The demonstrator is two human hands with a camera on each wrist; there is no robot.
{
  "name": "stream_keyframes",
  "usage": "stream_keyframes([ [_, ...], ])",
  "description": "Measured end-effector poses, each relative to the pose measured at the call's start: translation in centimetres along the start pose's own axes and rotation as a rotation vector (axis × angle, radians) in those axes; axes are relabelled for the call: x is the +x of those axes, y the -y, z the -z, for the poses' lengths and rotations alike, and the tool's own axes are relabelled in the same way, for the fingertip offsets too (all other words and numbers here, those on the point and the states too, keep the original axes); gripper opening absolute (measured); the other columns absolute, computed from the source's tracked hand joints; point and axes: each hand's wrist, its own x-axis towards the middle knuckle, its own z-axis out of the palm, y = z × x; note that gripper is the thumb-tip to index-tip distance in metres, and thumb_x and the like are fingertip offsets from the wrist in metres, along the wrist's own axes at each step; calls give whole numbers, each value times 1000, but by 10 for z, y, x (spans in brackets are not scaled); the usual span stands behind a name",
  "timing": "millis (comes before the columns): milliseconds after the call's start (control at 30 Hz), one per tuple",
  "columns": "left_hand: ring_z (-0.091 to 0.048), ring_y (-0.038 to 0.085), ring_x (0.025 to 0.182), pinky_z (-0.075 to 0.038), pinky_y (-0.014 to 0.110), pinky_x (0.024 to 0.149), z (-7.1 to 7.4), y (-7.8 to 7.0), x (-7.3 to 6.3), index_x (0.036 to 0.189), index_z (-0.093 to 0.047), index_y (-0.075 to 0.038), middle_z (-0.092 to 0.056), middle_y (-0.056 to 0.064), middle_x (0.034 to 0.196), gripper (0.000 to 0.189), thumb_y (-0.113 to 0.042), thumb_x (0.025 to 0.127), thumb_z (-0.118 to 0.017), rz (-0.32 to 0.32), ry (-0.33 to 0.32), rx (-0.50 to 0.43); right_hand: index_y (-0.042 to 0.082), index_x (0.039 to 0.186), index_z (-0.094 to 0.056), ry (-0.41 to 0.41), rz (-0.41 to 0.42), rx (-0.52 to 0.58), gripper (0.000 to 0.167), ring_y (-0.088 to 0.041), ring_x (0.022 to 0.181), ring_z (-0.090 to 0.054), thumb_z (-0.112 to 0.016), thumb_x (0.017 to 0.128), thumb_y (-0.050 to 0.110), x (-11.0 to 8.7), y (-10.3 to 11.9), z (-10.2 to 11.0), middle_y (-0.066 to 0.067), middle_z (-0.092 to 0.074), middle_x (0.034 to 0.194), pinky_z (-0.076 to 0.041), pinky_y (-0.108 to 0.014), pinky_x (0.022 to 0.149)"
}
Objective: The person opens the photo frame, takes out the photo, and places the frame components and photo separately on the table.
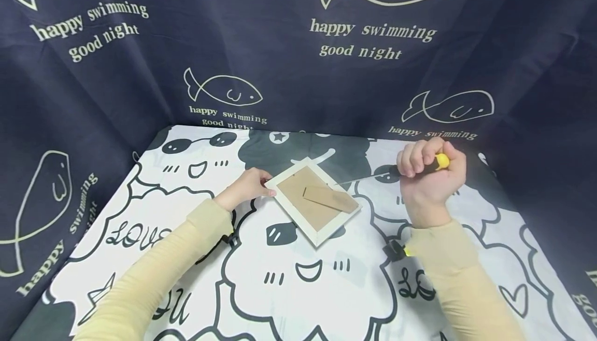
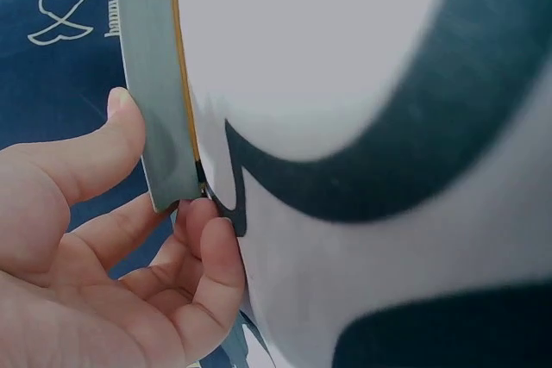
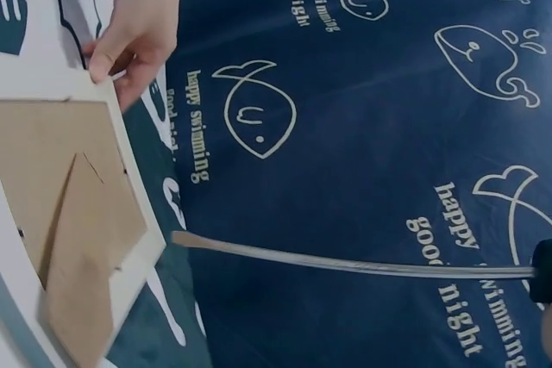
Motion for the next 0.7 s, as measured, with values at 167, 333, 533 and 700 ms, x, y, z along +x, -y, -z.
stream_keyframes([
  [167, -58, 18, 79, -49, 28, 73, 0, -3, 2, 108, -69, -6, -68, 8, 99, 35, -22, 78, -78, 6, 25, 5, 3, 56, -27, -6, 8, 73, 38, -22, 33, -28, -14, 85, 23, -4, -13, 8, -10, -33, 41, -15, -28, 36],
  [333, -58, 19, 81, -49, 29, 75, 2, -5, 2, 108, -69, -6, -67, 9, 101, 34, -20, 78, -78, 16, 43, -4, 2, 54, -28, 64, 33, 30, 37, -19, 34, -27, -11, 82, 21, -11, -35, 17, -8, -34, 41, -16, -27, 36],
  [533, -58, 19, 83, -49, 30, 78, 2, -5, 3, 108, -69, -6, -68, 9, 102, 34, -20, 78, -78, 13, 47, -5, 2, 51, -30, 123, 32, -21, 40, -17, 34, -25, -8, 80, 17, -14, -60, 23, -7, -28, 40, -17, -27, 36],
  [700, -59, 20, 86, -50, 31, 80, 1, -5, 3, 109, -69, -5, -68, 10, 103, 35, -20, 78, -78, 19, 50, -5, 3, 50, -30, 145, 50, -59, 36, -16, 33, -24, -10, 78, 13, -15, -77, 26, -6, -26, 40, -18, -26, 35],
])
